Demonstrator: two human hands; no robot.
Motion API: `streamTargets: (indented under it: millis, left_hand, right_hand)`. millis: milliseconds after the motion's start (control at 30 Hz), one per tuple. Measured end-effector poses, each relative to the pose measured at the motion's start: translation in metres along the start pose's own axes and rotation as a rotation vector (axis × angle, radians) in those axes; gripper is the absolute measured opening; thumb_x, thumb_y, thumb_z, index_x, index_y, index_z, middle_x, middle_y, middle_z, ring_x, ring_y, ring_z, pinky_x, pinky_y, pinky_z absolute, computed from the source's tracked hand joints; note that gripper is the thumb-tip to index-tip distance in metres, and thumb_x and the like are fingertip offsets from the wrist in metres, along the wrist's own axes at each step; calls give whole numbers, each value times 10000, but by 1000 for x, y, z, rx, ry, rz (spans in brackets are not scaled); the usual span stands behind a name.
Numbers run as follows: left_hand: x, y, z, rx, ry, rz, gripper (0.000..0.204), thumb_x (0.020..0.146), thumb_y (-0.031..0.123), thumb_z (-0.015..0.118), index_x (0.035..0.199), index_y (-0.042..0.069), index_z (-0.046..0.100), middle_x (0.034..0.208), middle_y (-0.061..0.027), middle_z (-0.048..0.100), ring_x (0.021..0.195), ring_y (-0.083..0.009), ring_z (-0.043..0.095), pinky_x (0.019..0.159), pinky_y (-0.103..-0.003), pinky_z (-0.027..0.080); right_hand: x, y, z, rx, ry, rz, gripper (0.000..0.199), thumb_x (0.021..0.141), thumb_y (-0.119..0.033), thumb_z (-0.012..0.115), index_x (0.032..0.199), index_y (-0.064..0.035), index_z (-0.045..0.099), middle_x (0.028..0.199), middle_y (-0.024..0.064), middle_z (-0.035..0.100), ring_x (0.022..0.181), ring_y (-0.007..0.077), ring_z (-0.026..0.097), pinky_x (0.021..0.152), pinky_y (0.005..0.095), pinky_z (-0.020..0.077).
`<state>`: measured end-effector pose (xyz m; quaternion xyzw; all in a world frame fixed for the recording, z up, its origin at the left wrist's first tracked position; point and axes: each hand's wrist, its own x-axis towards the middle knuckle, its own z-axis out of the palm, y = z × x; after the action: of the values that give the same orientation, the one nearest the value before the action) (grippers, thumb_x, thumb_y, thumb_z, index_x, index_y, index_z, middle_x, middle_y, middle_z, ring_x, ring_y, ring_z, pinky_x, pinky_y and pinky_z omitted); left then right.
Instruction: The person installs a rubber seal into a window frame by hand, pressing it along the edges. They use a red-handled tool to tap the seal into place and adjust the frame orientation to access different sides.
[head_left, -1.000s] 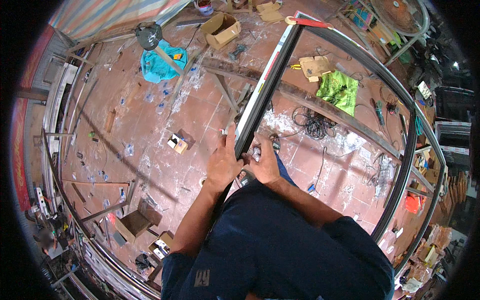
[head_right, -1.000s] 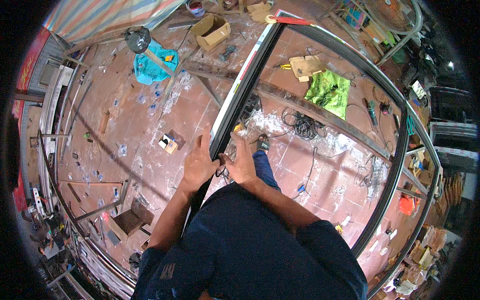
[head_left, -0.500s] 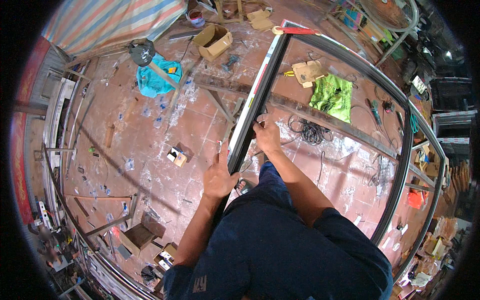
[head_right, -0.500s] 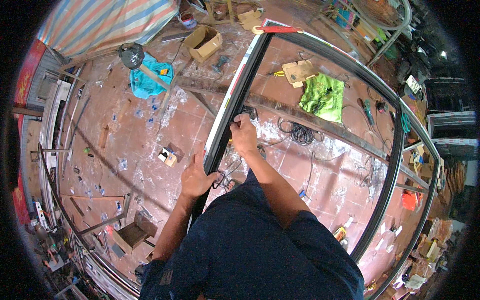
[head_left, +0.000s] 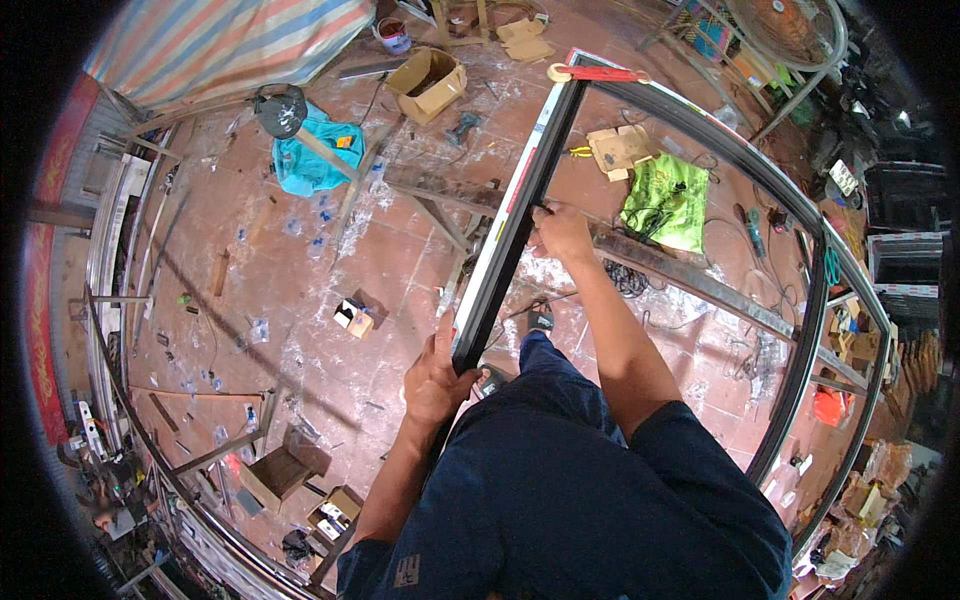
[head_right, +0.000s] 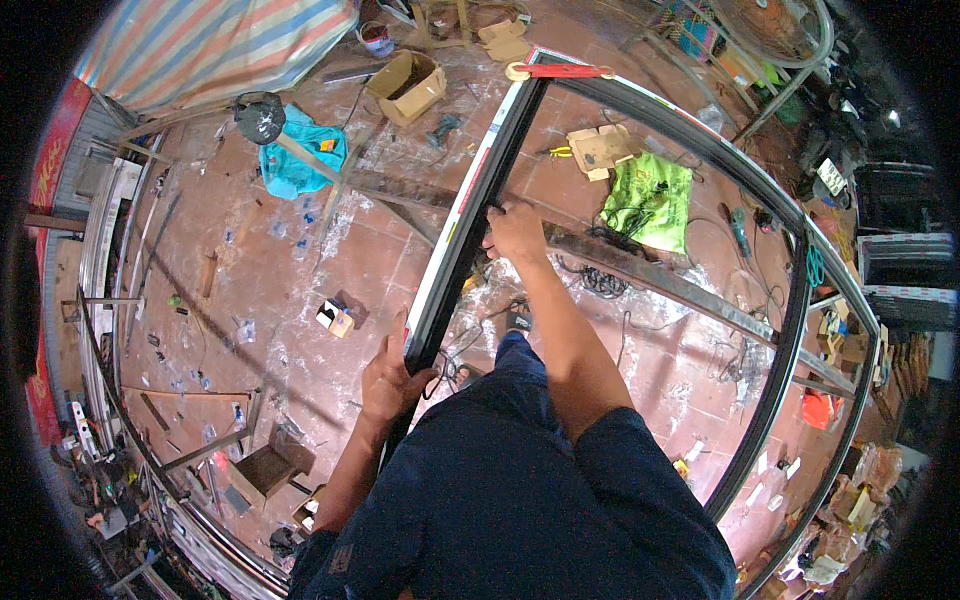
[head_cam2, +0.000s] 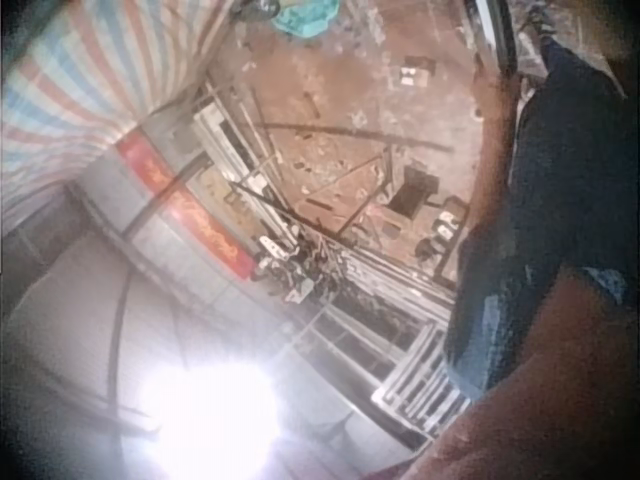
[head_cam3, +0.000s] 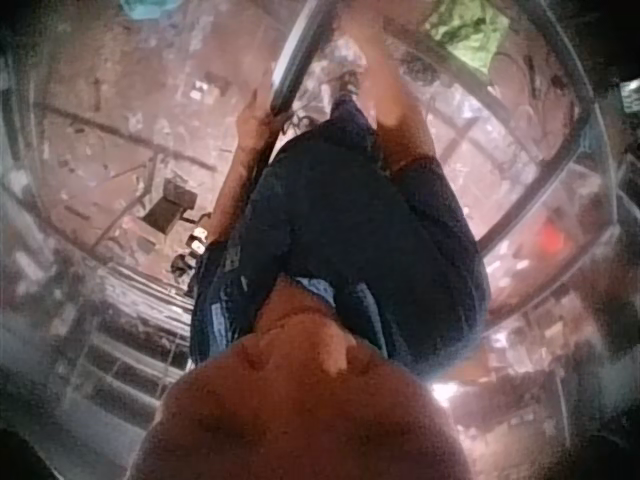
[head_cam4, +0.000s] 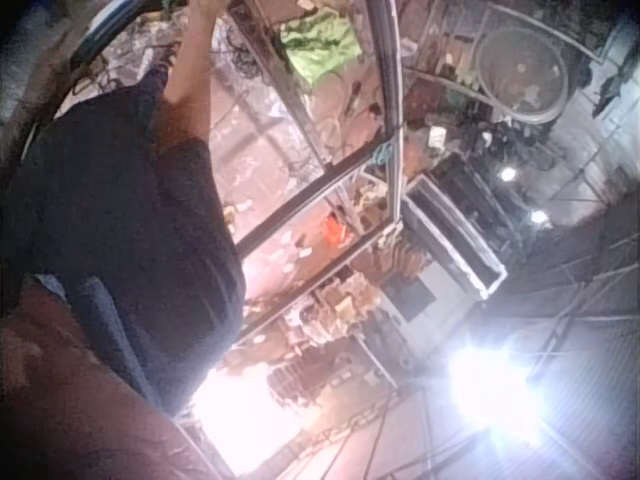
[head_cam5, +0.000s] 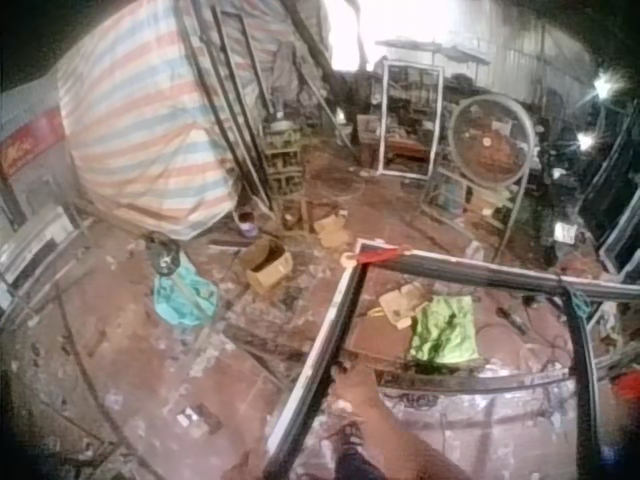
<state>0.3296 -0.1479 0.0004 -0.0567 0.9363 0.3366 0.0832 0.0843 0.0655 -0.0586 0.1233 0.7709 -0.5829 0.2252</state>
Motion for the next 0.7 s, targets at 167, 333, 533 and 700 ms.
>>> streamTargets:
  millis: [167, 333, 533, 700]
  left_hand:
    - [0, -12, 9, -14, 24, 46, 1151, 748, 156, 931, 1677, 146, 250, 1277, -248, 679, 1112, -471, 707, 913, -523, 594]
    - [-1, -16, 9, 1, 25, 58, 1165, 754, 147, 919, 1688, 175, 224, 1287, -226, 684, 1074, -456, 717, 907, -529, 596]
    - [-1, -25, 13, 2, 30, 45, 1184, 746, 168, 899, 1704, 216, 206, 1261, -209, 688, 1019, -450, 717, 882, -536, 595]
    - [-1, -23, 14, 16, -15, -5, 1161, 758, 156, 906, 1698, 178, 224, 1282, -211, 696, 1085, -451, 713, 906, -518, 596]
  right_hand:
    - [36, 30, -6, -202, -70, -134, 361, 1063, -197, 590, 1259, 104, 623, 732, 208, 731, 579, 276, 741, 493, 391, 605]
    - [36, 10, -6, 3, -52, 121, 344, 1046, -217, 626, 1216, 82, 613, 738, 219, 724, 540, 303, 717, 438, 415, 570]
    - [17, -15, -4, -14, 121, 74, 405, 1025, -174, 691, 1335, 41, 545, 754, 193, 729, 551, 278, 706, 446, 421, 582]
    - [35, 2, -9, 73, 76, 130, 214, 1018, -169, 708, 1178, -34, 662, 717, 156, 711, 505, 242, 670, 393, 367, 503]
